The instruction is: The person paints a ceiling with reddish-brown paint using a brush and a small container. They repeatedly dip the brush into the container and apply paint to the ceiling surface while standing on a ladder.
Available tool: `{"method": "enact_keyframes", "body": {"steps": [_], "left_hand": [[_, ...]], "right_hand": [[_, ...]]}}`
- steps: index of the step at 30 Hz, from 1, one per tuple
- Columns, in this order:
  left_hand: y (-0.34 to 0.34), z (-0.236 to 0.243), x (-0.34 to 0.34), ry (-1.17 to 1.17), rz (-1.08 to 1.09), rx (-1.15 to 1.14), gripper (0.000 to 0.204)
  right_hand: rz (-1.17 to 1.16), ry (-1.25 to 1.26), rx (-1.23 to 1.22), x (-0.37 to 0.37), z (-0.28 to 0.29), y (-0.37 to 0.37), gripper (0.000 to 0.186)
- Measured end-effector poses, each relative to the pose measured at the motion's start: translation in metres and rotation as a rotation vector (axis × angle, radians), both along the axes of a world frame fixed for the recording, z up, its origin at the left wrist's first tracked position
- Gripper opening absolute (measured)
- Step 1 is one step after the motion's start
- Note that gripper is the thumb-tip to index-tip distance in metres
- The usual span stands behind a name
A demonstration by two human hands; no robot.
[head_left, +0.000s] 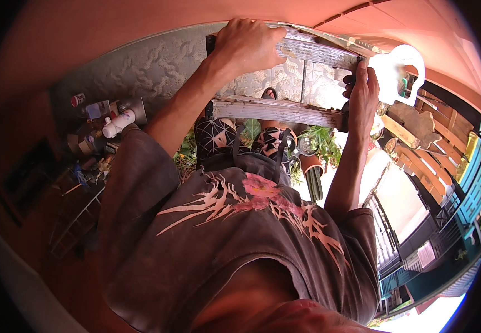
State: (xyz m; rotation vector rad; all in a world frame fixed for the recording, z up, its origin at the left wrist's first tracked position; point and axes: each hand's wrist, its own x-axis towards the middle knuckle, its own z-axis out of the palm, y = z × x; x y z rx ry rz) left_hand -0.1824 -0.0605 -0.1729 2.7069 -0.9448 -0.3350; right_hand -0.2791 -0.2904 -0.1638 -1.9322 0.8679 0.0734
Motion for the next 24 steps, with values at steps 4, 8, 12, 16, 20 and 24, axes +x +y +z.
{"method": "enact_keyframes", "body": {"steps": [4,8,12,16,20,24], "left_hand": [[-0.003,-0.003,-0.002,-0.076,-0.007,-0.051,0.049],[-0.011,0.0,0.002,-0.015,-0.041,0.059,0.051],[-0.014,0.029,0.002,-0.025,-0.073,-0.082,0.046],[-0.013,0.009,0.005,-0.112,-0.131,-0.133,0.044],[-0.008,0.039,-0.012,-0.147,-0.095,0.068,0.045],[0.046,0.017,-0.011,-0.475,-0.181,-0.233,0.042]], "right_hand": [[0.147,-0.049,-0.146,-0.013,-0.013,-0.008,0.043],[0.421,-0.146,-0.425,-0.022,-0.031,-0.025,0.02],[0.389,-0.332,-0.441,-0.021,-0.046,-0.03,0.036],[0.252,-0.233,-0.35,-0.025,-0.022,-0.022,0.049],[0.209,-0.221,-0.43,-0.027,0.0,-0.008,0.037],[0.29,-0.327,-0.499,0.006,-0.025,-0.05,0.03]]}}
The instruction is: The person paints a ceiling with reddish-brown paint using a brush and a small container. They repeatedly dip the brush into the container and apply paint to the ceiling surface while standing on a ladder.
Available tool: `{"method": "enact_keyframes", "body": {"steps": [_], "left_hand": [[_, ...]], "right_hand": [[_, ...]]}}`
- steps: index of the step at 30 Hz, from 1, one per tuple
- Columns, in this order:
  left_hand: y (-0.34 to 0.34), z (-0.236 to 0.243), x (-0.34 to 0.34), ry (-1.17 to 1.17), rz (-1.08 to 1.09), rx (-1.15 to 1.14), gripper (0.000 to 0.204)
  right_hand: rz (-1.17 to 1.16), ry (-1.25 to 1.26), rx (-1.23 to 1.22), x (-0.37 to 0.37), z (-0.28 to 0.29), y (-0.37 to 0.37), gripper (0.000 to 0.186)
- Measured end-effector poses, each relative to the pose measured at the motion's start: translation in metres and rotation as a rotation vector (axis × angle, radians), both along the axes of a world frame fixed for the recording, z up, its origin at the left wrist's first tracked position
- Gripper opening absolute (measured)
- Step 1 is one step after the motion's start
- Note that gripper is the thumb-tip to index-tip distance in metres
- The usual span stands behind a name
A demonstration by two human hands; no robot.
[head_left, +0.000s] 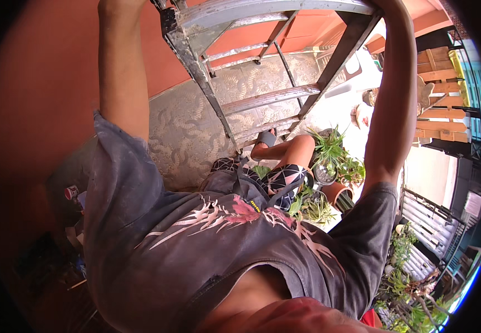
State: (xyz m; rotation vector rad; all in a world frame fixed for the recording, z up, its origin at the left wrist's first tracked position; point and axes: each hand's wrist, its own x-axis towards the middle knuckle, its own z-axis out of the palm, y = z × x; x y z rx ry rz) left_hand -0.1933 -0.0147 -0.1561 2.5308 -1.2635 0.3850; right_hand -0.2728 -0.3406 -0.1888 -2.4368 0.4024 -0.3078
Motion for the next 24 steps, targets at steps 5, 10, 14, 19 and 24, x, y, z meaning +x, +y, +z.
{"method": "enact_keyframes", "body": {"steps": [5,10,14,19,24], "left_hand": [[0.059,-0.064,-0.081,0.021,0.025,-0.782,0.057],[0.048,-0.191,-0.146,0.385,0.004,-0.996,0.087],[0.014,-0.213,-0.162,0.388,0.082,-1.119,0.078],[0.01,-0.22,-0.153,0.217,0.182,-1.13,0.06],[-0.013,-0.226,-0.153,0.045,0.234,-1.163,0.051]], "right_hand": [[0.014,-0.053,0.027,0.013,-0.017,-0.03,0.026],[-0.011,-0.108,0.031,0.038,-0.034,-0.066,0.028],[-0.089,-0.09,0.259,0.041,-0.039,-0.07,0.027],[0.159,-0.28,0.952,0.034,-0.049,-0.028,0.026],[0.435,-0.607,1.214,-0.019,-0.137,-0.048,0.059]]}}
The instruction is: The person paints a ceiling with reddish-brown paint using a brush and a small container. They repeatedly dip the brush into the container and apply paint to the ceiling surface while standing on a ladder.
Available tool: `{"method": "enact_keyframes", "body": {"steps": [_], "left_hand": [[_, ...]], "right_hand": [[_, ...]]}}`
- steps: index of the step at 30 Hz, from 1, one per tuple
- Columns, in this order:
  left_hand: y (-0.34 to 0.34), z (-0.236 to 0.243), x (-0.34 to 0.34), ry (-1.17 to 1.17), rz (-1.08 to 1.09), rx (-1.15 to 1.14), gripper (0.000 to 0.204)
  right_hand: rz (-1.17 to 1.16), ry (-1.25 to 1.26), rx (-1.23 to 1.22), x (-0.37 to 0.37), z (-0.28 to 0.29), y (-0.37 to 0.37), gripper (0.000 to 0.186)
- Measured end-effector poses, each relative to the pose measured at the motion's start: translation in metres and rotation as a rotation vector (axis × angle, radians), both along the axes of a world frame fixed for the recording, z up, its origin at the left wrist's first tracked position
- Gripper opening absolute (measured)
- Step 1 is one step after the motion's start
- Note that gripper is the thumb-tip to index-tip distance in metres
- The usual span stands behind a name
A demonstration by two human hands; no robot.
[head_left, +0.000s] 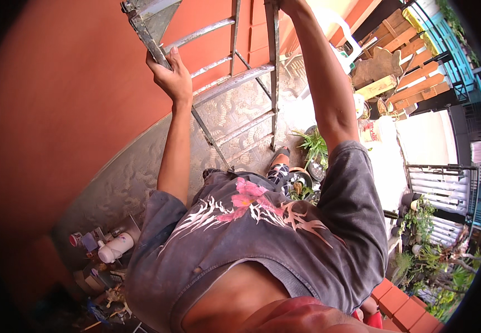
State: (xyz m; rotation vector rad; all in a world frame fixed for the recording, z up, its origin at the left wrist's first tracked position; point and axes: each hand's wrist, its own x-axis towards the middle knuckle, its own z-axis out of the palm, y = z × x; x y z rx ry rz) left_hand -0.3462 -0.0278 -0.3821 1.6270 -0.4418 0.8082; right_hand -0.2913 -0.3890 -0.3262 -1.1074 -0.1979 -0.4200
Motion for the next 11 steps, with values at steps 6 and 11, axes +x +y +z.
{"method": "enact_keyframes", "body": {"steps": [6,11], "left_hand": [[-0.008,-0.005,0.01,0.004,0.228,0.008,0.036],[0.0,-0.006,0.01,0.122,0.371,-0.007,0.03]], "right_hand": [[-0.21,0.178,-0.275,-0.111,-0.096,0.067,0.071],[-0.284,0.137,-0.435,-0.122,-0.115,0.081,0.048]]}}
